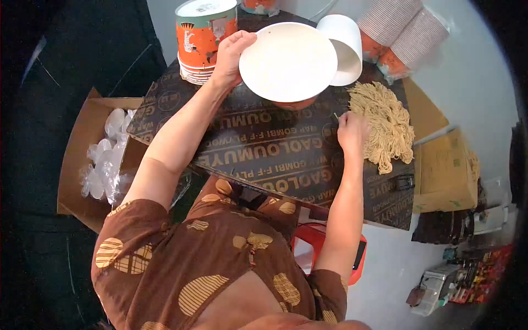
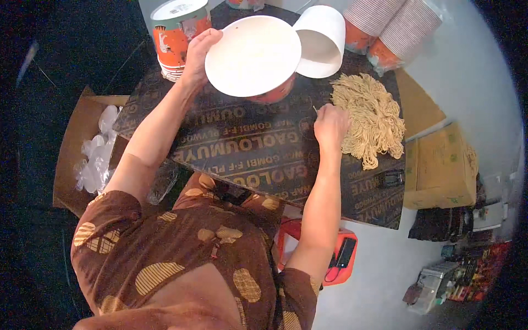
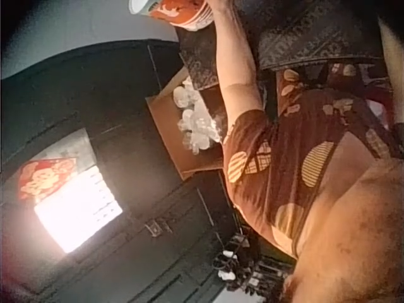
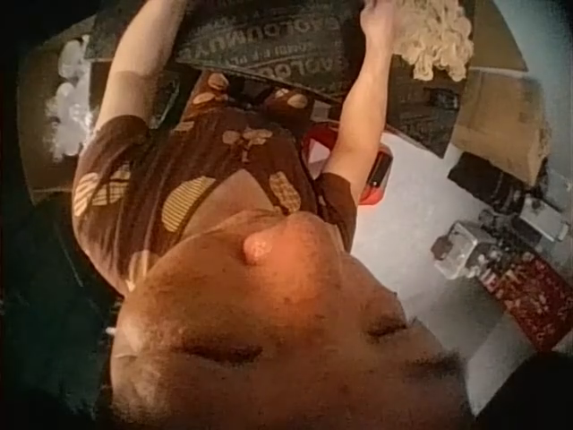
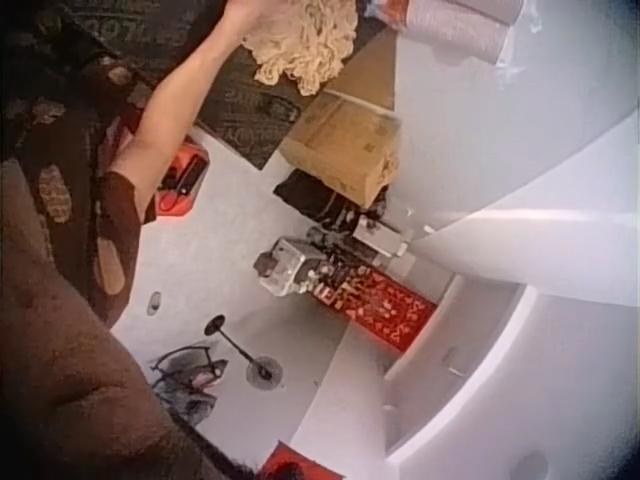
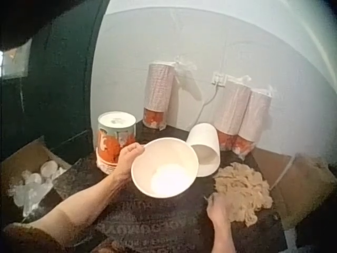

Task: Assembling paper buckets by threading string handles through pre-punched holes.

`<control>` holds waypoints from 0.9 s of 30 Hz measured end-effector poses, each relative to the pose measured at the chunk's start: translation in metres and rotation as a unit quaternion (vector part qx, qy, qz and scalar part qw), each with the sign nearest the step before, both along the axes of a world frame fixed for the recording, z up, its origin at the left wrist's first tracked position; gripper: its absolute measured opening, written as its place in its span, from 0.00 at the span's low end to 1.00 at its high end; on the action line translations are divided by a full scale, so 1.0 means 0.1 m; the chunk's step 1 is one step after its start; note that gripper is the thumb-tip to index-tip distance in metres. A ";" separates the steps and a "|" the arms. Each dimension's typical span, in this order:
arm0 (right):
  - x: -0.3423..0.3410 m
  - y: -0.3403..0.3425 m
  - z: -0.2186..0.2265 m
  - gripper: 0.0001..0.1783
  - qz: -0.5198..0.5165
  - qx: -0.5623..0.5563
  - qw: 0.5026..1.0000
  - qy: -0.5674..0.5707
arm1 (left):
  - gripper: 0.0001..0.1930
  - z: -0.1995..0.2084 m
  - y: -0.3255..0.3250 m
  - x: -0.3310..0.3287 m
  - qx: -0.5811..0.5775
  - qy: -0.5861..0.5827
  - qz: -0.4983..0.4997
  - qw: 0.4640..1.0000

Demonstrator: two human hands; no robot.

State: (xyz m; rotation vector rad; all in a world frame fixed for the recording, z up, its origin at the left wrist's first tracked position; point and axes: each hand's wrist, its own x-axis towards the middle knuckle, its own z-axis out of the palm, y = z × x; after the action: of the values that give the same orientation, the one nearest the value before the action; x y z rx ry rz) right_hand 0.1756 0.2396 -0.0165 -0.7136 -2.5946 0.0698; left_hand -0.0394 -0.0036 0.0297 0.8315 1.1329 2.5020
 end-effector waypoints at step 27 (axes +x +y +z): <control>0.10 -0.76 0.43 0.06 0.300 -0.099 0.856 0.409 | 0.06 -0.12 0.15 0.00 0.012 -0.008 0.042 0.999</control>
State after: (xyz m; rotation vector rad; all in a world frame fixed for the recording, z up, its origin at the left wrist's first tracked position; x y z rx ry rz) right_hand 0.1856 0.1636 0.0263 0.1153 -1.8723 0.6814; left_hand -0.0397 0.0112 0.0173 0.7844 1.1571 2.5910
